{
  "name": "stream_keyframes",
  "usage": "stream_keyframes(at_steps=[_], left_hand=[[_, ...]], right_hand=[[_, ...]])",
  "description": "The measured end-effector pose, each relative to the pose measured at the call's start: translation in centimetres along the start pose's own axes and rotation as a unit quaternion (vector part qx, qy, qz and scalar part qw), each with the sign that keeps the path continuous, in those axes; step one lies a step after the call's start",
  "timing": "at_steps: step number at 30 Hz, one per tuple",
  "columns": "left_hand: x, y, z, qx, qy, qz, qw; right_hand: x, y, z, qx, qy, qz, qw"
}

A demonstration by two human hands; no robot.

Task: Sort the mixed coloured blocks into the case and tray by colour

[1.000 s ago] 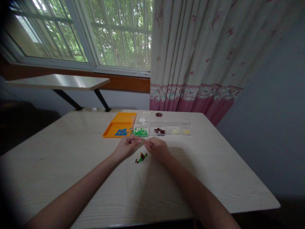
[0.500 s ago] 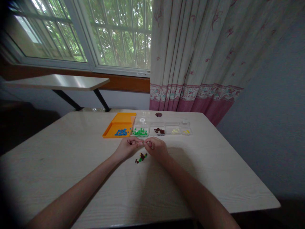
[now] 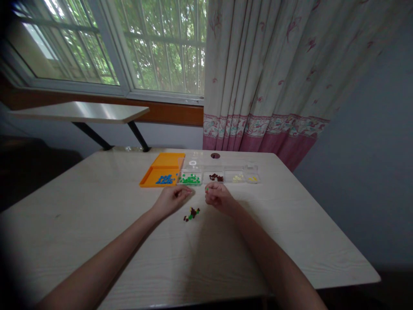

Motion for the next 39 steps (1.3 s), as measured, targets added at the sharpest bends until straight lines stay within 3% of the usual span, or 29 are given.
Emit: stream_keyframes(at_steps=[5,13,17,20,24,31,34,39], left_hand=[[-0.3,1.3,-0.6,-0.055,-0.058,0.112,0.990],[-0.2,1.8,-0.6,-0.071,-0.066,0.157,0.983],[-0.2,1.7,-0.5,-0.076,-0.064,0.165,0.981],[-0.3,1.9,-0.5,-0.086,-0.065,0.174,0.979],[-0.4,2.2,-0.7,-0.090,-0.069,0.170,0.979],[-0.2,2.7,-0.9,-0.094,-0.086,0.149,0.981],[-0.2,2.7,-0.9,-0.091,-0.106,0.134,0.981],[-0.6,2.8,-1.1,-0.093,-0.165,0.101,0.977]], right_hand=[[-0.2,0.6,0.0,-0.028,-0.010,-0.038,0.999],[0.2,1.0,-0.2,-0.050,-0.007,-0.068,0.996],[1.8,-0.1,0.9,-0.024,0.062,-0.154,0.986],[3.0,-1.1,2.3,0.001,0.115,-0.321,0.940],[2.4,-1.8,4.2,0.050,0.112,-0.518,0.846],[1.4,-2.8,5.6,0.074,0.172,-0.707,0.682],[0.9,-3.1,5.2,0.097,0.163,-0.738,0.647],[0.6,-3.1,2.8,0.123,0.146,-0.749,0.635]])
Point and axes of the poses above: each hand's wrist, its own z-axis towards the middle knuckle, its own x-axis out of the back of the hand, y = z × x, the point moved 8 cm from there along z, towards the middle knuckle
